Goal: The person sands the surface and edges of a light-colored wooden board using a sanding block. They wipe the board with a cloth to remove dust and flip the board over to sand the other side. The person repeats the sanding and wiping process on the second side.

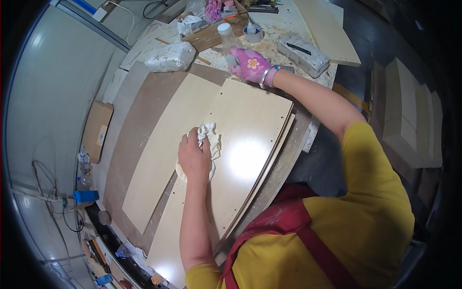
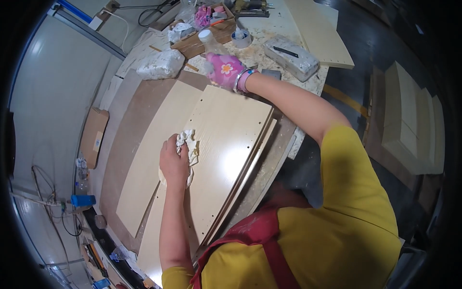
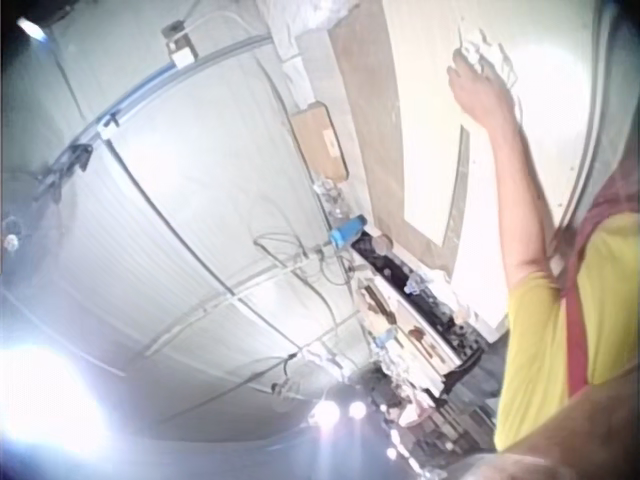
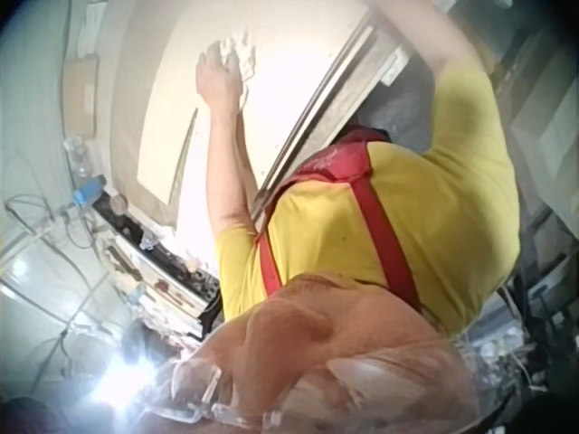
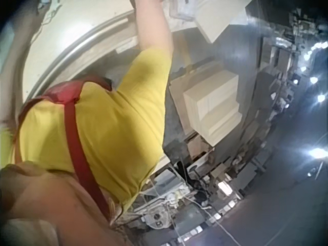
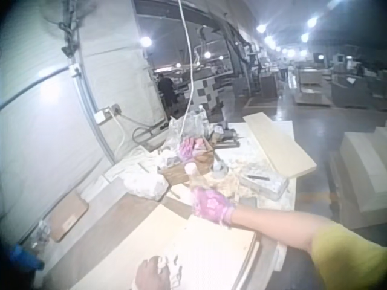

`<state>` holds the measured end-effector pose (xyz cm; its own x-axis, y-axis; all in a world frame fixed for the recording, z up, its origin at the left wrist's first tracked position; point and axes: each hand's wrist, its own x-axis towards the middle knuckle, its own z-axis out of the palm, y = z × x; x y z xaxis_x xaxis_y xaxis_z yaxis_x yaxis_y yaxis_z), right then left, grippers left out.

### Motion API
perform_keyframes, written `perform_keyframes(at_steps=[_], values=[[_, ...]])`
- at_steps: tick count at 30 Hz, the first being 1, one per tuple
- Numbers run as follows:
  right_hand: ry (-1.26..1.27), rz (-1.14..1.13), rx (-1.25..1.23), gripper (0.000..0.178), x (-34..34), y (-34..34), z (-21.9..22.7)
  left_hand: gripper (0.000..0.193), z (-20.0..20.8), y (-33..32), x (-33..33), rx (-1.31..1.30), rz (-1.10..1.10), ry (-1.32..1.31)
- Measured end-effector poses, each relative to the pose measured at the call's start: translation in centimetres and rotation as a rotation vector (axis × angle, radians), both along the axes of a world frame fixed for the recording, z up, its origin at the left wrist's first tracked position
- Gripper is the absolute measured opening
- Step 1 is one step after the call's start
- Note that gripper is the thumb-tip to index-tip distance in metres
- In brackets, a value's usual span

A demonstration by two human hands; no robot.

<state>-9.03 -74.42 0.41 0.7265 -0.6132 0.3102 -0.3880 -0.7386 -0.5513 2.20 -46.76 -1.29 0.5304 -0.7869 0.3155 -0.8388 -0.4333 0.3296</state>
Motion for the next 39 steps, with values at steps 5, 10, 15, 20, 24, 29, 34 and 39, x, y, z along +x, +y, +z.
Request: perform_keyframes(at_steps=[5,10,15,20,24,29,34,39], values=[[0.015,-0.021,0.064,0.036,0.3,-1.7,-1.6,0.03,0.5,-0.5,-0.4,0.024,0.001,0.043],[-0.555,-0.028,0.631,0.042,-3.1,-0.9,0.4,0.033,-0.2,-0.4,0.0,-0.055,-0.047,-0.012],[-1.105,0.113,1.189,0.032,-11.1,0.2,0.4,0.031,0.3,-0.3,0.5,-0.099,-0.003,0.39],[-1.42,0.234,1.419,0.023,-17.3,-0.1,-2.4,0.029,2.5,-7.0,-1.8,-0.32,-0.285,0.411],[-1.419,0.173,1.33,0.027,-18.5,2.6,-2.6,0.066,1.0,-13.5,-9.4,0.159,-0.512,0.003],[-1.33,-0.011,1.31,0.033,-21.1,3.5,-4.6,0.055,0.3,-13.2,-12.8,0.014,-0.879,-0.17],[-1.42,0.079,1.308,0.034,-21.1,3.7,-2.6,0.047,3.3,-8.7,-13.5,-0.022,-0.87,0.056],[-1.305,0.116,1.428,0.031,-14.1,6.3,-0.9,0.039,-0.2,-9.1,-2.3,-0.049,-0.329,-0.179]])
